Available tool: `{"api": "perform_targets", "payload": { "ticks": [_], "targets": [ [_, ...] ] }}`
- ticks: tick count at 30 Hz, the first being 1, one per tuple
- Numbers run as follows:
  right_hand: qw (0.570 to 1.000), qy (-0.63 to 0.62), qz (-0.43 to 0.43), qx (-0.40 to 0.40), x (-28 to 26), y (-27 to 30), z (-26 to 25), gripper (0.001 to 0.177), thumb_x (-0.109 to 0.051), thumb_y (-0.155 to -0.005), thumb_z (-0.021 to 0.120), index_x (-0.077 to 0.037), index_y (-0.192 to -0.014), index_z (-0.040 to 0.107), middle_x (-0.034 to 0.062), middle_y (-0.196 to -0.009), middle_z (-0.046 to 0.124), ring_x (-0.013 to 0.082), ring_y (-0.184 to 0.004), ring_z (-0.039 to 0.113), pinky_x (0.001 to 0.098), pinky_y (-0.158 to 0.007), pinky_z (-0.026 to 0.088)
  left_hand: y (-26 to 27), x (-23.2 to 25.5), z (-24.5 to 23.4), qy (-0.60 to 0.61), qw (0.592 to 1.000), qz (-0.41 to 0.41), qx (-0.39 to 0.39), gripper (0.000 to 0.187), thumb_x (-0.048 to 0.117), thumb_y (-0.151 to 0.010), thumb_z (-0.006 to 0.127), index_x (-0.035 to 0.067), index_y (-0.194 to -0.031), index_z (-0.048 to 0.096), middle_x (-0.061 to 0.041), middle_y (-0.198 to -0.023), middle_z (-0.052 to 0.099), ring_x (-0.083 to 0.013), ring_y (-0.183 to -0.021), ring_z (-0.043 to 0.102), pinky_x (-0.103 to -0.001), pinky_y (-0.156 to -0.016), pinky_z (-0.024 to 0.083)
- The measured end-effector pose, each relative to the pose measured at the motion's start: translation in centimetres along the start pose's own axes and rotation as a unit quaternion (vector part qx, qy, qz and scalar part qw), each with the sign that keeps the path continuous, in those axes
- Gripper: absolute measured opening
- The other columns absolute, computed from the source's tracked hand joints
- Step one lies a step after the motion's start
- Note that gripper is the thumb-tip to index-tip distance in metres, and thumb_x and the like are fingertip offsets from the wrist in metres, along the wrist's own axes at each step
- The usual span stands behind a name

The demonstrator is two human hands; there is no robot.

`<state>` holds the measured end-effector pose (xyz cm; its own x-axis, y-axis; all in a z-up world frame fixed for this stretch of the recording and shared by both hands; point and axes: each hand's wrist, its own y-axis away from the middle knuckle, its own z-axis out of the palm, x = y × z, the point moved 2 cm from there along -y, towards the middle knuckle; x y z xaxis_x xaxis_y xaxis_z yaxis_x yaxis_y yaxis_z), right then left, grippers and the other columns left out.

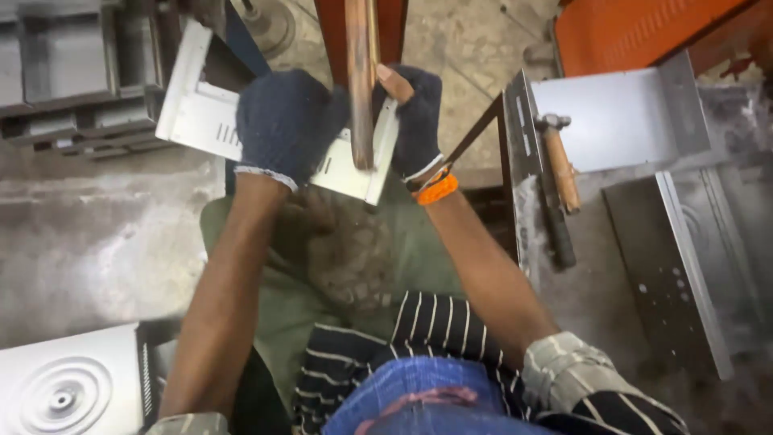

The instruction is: The recorder uses a spot welding machine to join metal components together to assemble an enclosure.

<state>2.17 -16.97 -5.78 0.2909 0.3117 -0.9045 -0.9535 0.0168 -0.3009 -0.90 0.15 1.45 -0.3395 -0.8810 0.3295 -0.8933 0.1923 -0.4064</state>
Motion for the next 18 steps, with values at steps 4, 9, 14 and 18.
{"api": "perform_targets", "payload": {
  "ticks": [4,9,14,18],
  "targets": [
    [0.998,-0.043,0.052,0.004,-1.9,2.3,0.2,0.041,-0.024,-0.099,0.067,-0.003,-0.065,0.059,0.0003,-0.058,0.054,0.0105,-0.051,0.049,0.0306,-0.050,0.036,2.8,0.6,-1.2,0.015,1.000,0.016,-0.010,0.045,0.042,-0.100,0.068,0.008,-0.071,0.078,-0.015,-0.058,0.063,-0.0328,-0.047,0.060,-0.045,-0.054,0.047],
    [0.995,-0.048,0.083,0.013,-3.9,6.5,-0.8,0.038,-0.022,-0.102,0.067,-0.004,-0.069,0.059,-0.0010,-0.062,0.053,0.0104,-0.053,0.050,0.0297,-0.051,0.038,7.5,4.5,-3.0,0.028,0.999,-0.017,-0.003,0.044,0.039,-0.100,0.069,0.006,-0.072,0.077,-0.017,-0.057,0.060,-0.0324,-0.047,0.058,-0.044,-0.053,0.043],
    [0.985,0.118,-0.103,-0.071,-9.3,7.8,-2.7,0.040,-0.026,-0.113,0.053,0.001,-0.086,0.065,0.0056,-0.080,0.065,0.0144,-0.074,0.062,0.0298,-0.069,0.050,10.1,9.2,-5.1,0.047,0.996,-0.077,0.014,0.045,0.036,-0.101,0.071,0.003,-0.070,0.076,-0.017,-0.057,0.059,-0.0317,-0.048,0.057,-0.044,-0.053,0.041],
    [0.989,0.108,0.074,-0.072,-9.3,8.4,-7.1,0.054,-0.035,-0.113,0.037,-0.006,-0.076,0.062,0.0025,-0.069,0.060,0.0127,-0.065,0.058,0.0280,-0.063,0.047,10.1,13.9,-8.5,0.166,0.957,-0.234,-0.046,0.040,0.039,-0.093,0.074,0.004,-0.073,0.079,-0.012,-0.047,0.061,-0.0226,-0.039,0.059,-0.038,-0.046,0.043]
  ]
}}
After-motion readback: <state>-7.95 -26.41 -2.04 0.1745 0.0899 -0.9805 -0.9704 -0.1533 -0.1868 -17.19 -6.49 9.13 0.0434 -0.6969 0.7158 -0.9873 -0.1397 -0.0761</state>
